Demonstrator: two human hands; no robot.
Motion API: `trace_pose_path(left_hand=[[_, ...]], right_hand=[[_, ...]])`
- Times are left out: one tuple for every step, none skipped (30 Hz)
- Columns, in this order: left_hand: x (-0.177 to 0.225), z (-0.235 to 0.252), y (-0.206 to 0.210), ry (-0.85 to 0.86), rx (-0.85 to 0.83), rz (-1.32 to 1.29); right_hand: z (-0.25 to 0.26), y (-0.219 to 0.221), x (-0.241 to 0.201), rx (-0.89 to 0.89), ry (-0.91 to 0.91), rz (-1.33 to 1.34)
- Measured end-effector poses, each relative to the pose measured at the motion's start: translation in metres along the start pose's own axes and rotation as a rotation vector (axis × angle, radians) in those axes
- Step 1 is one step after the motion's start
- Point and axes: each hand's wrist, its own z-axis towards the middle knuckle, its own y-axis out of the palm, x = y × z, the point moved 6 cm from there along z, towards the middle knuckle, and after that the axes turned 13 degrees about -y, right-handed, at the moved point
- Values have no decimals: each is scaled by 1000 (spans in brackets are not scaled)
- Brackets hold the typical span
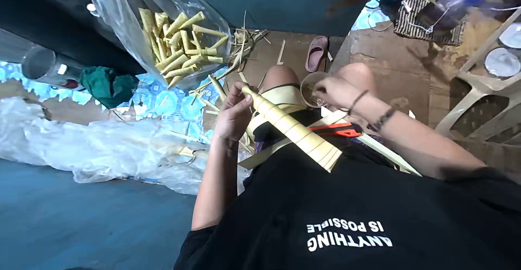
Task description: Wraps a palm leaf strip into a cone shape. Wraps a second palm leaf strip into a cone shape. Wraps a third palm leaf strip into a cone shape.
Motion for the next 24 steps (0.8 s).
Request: trace_pose_path(left_hand=[[1,-1,0,4,2,-13],[2,-3,0,10,-1,-25],[3,-4,1,16,-6,-34],[5,-6,2,21,-12,-42],[6,-7,3,25,-18,-49],[8,-9,4,27,-27,-59],[10,-11,5,30,-35,-68],[12,-13,6,31,-39,-78],[13,-15,6,34,-43,-87],[15,-16,7,36,-44,-104],[17,-17,9,37,-52,-124],[18,-17,12,34,-54,-143],[20,-17,16,32,-56,-160],[21,-17,21,29,-65,-176],[21,-16,28,20,-90,-184],[20,-15,36,10,-129,-176],[18,-14,46,-2,-179,-158],[16,-12,56,-22,-231,-138],[12,-9,65,-50,-286,-127],[8,-6,73,-76,-328,-124],[5,-2,79,-96,-354,-114],[2,1,84,-113,-369,-100],[1,4,88,-123,-385,-83],[1,6,93,-128,-399,-68]], right_hand=[[18,8,11,-43,31,-59],[33,17,20,-88,54,-106],[45,26,25,-146,80,-157],[54,35,29,-199,110,-213],[59,43,31,-241,140,-249],[63,51,34,-259,157,-272],[65,58,39,-261,166,-287],[68,63,43,-261,171,-295],[69,65,44,-270,175,-297],[69,64,44,-281,175,-294],[68,61,44,-287,168,-275],[65,56,42,-286,155,-240],[62,50,41,-257,132,-187],[58,43,41,-197,102,-117],[52,34,38,-126,71,-32],[44,25,33,-48,31,75],[34,15,25,33,-22,188],[22,4,15,109,-85,295],[11,-8,3,186,-146,390],[-3,-20,-14,265,-211,471],[-18,-31,-31,346,-277,556],[-35,-41,-49,425,-341,646],[-54,-47,-65,494,-422,734],[-76,-50,-78,538,-510,803]])
